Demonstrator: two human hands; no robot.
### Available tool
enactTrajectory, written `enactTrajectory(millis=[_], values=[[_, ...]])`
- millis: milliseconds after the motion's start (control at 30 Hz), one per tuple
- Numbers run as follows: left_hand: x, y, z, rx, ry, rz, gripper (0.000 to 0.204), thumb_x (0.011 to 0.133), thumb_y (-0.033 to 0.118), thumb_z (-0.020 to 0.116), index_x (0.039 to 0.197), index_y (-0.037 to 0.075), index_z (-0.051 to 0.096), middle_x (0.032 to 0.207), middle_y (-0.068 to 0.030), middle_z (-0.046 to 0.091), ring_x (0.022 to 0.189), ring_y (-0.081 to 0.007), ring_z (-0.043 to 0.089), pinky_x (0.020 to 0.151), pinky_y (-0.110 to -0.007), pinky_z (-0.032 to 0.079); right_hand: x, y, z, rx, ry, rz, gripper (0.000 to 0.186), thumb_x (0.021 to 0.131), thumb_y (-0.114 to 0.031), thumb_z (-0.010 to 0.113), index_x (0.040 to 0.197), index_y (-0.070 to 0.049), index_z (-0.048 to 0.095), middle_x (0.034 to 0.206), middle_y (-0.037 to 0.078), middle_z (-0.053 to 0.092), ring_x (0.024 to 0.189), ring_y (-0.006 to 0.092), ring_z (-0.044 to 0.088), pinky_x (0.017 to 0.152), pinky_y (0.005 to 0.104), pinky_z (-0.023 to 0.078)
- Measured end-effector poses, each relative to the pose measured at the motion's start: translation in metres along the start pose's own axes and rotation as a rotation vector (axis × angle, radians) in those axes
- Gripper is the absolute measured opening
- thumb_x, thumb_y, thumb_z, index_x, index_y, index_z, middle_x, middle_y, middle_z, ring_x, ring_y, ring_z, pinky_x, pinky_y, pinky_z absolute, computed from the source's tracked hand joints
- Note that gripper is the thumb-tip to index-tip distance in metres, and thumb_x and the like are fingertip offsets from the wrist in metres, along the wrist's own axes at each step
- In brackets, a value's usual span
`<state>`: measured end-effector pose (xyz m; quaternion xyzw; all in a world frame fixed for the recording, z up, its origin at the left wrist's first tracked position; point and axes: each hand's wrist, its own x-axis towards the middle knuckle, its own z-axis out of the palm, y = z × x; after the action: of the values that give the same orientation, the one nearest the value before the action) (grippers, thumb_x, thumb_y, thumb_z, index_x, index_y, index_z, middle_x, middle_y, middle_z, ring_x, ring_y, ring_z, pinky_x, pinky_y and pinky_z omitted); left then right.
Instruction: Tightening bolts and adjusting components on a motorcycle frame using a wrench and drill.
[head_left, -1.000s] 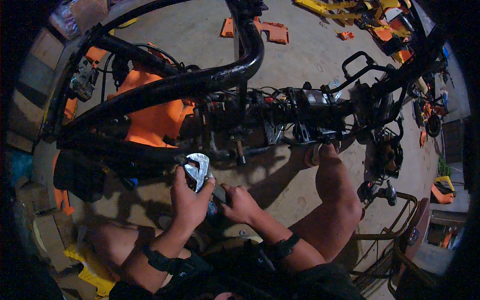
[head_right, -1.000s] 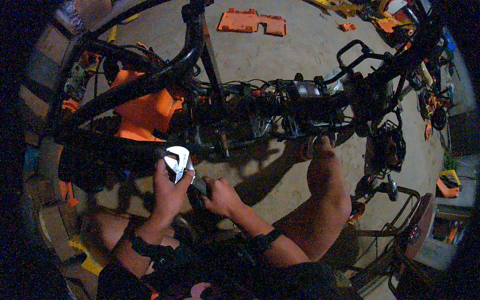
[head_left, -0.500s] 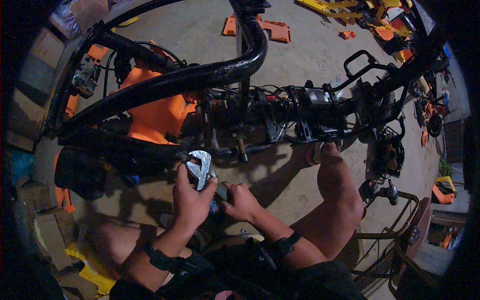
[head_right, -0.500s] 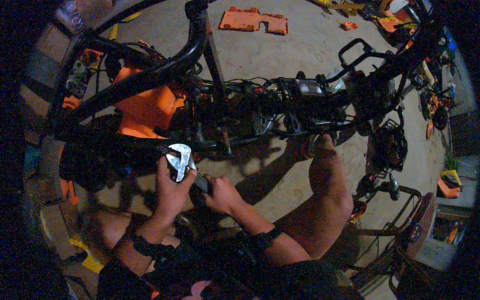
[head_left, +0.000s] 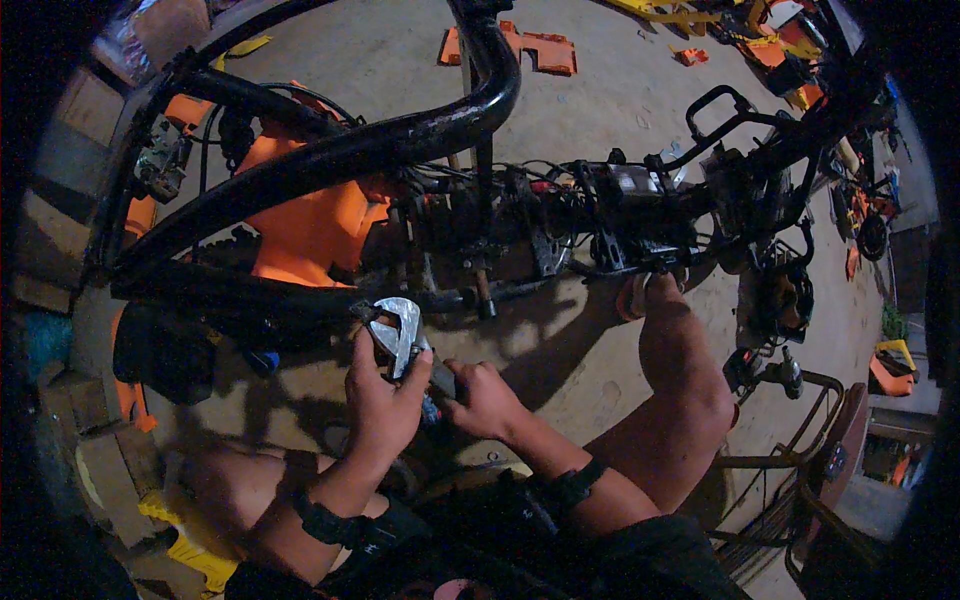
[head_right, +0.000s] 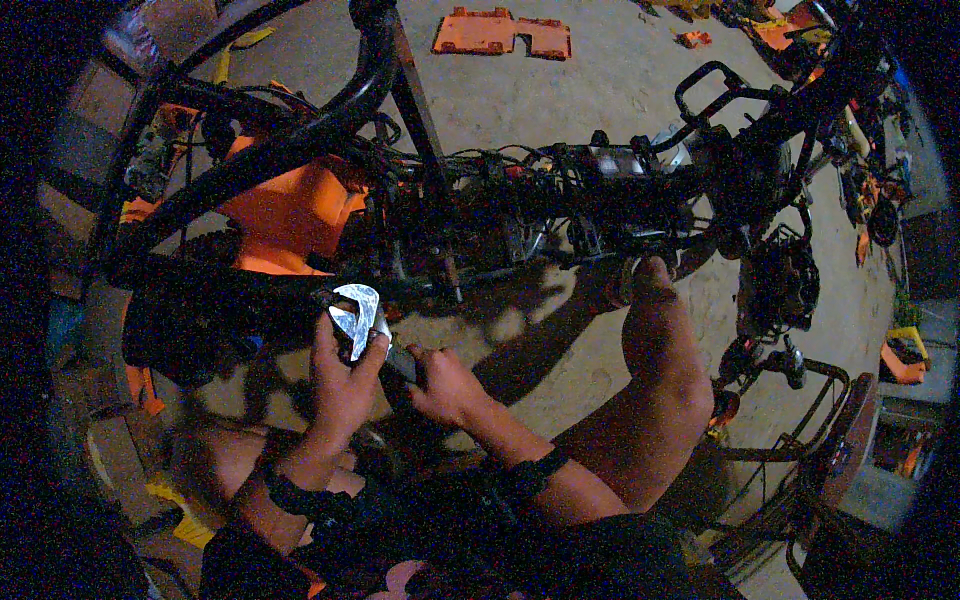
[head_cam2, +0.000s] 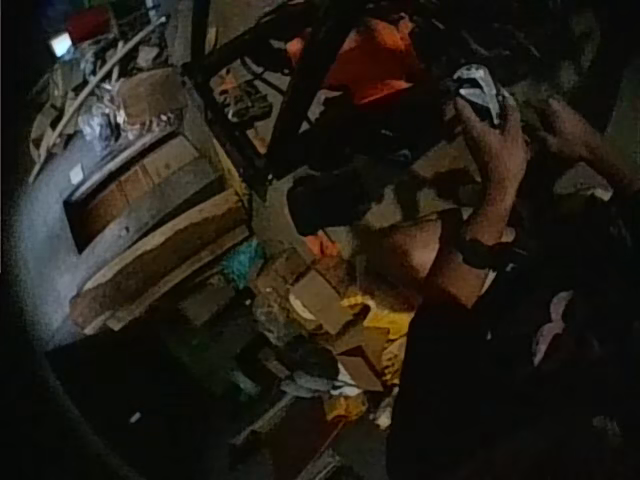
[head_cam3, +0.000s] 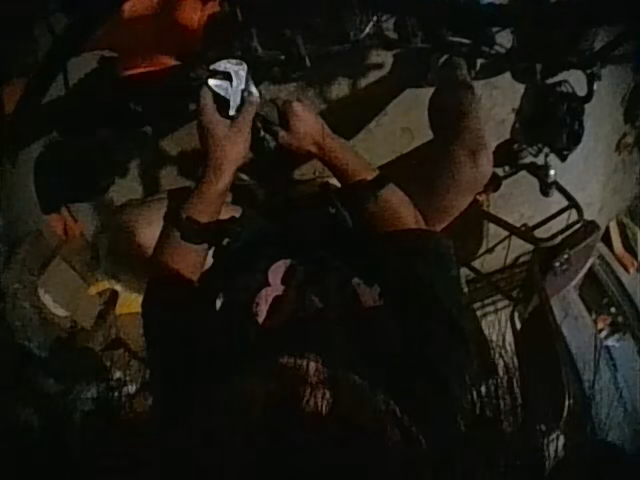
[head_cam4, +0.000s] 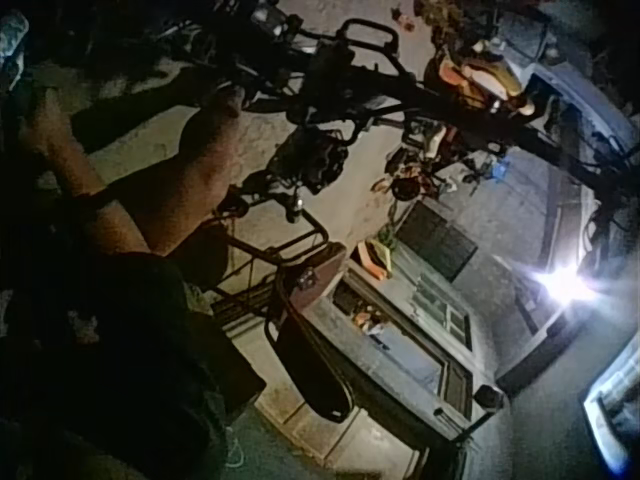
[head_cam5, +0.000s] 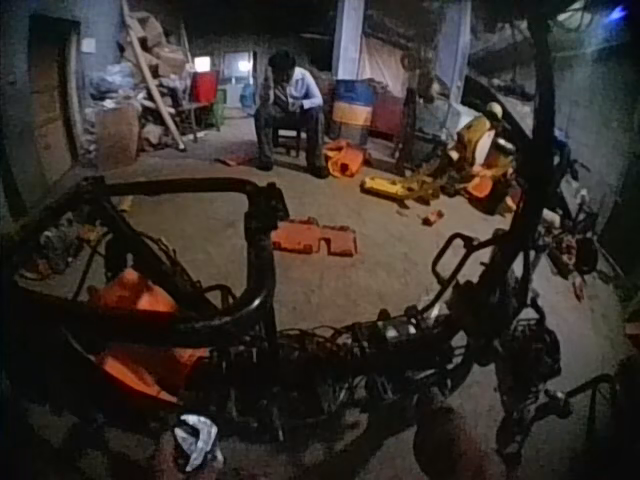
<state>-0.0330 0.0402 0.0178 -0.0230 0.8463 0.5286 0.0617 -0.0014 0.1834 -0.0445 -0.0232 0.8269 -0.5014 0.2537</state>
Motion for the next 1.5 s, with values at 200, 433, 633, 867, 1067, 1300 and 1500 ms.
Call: enactTrajectory(millis=[200,433,633,867,1067,1300,1500], values=[[0.001,-0.004,0.003,-0.143,0.026,-0.092,0.049,0.082,0.006,0.061,0.125,-0.002,0.039,0.109,-0.0156,0.058,0.099,-0.0228,0.058,0.085,-0.034,0.045,0.001,0.009,0.008,-0.008,0.122,-0.103,0.039,0.067,-0.016,0.063,0.101,0.002,0.054,0.077,0.027,0.059,0.075,0.0432,0.057,0.070,0.0458,0.046],[-0.001,-0.009,0.002,0.032,0.007,0.056,0.044,0.084,0.005,0.058,0.124,0.001,0.038,0.111,-0.0096,0.055,0.098,-0.0157,0.054,0.082,-0.030,0.045,0.000,-0.002,0.001,-0.028,0.020,-0.011,0.055,0.068,-0.014,0.061,0.120,0.001,0.050,0.089,0.028,0.061,0.085,0.0445,0.057,0.081,0.0476,0.048],[0.002,-0.014,0.001,-0.077,0.024,-0.055,0.049,0.080,0.003,0.062,0.123,-0.002,0.039,0.107,-0.0147,0.059,0.095,-0.0225,0.060,0.083,-0.034,0.045,0.001,0.003,0.004,-0.034,0.016,-0.024,0.054,0.069,-0.017,0.061,0.119,0.001,0.050,0.088,0.029,0.060,0.084,0.0453,0.057,0.080,0.0482,0.048],[0.001,-0.004,0.002,-0.026,0.021,0.020,0.047,0.080,0.003,0.061,0.122,-0.002,0.041,0.106,-0.0130,0.059,0.094,-0.0189,0.059,0.082,-0.032,0.046,0.003,0.009,0.012,0.005,0.112,-0.099,0.035,0.070,-0.015,0.064,0.099,0.004,0.057,0.067,0.024,0.059,0.061,0.0369,0.059,0.059,0.0426,0.046],[-0.001,-0.005,0.001,-0.125,0.061,-0.033,0.044,0.081,0.000,0.059,0.122,-0.001,0.043,0.104,-0.0104,0.058,0.092,-0.0164,0.058,0.081,-0.029,0.046,-0.004,-0.004,0.004,0.003,0.139,-0.086,0.037,0.070,-0.015,0.064,0.100,0.005,0.056,0.068,0.025,0.058,0.063,0.0382,0.059,0.063,0.0421,0.047],[0.001,-0.004,0.000,-0.131,0.013,-0.015,0.041,0.080,-0.002,0.059,0.118,-0.001,0.045,0.103,-0.0090,0.057,0.094,-0.0156,0.056,0.081,-0.029,0.045,0.002,0.011,0.015,0.014,0.133,-0.087,0.038,0.069,-0.015,0.064,0.101,0.004,0.056,0.071,0.025,0.060,0.067,0.0400,0.059,0.066,0.0424,0.048],[-0.001,0.000,0.002,-0.105,0.050,-0.019,0.041,0.081,0.001,0.059,0.120,-0.001,0.044,0.107,-0.0111,0.057,0.097,-0.0178,0.056,0.085,-0.031,0.044,0.000,0.004,0.010,0.006,0.131,-0.096,0.037,0.069,-0.014,0.064,0.101,0.004,0.057,0.073,0.025,0.060,0.068,0.0401,0.060,0.066,0.0429,0.048]])
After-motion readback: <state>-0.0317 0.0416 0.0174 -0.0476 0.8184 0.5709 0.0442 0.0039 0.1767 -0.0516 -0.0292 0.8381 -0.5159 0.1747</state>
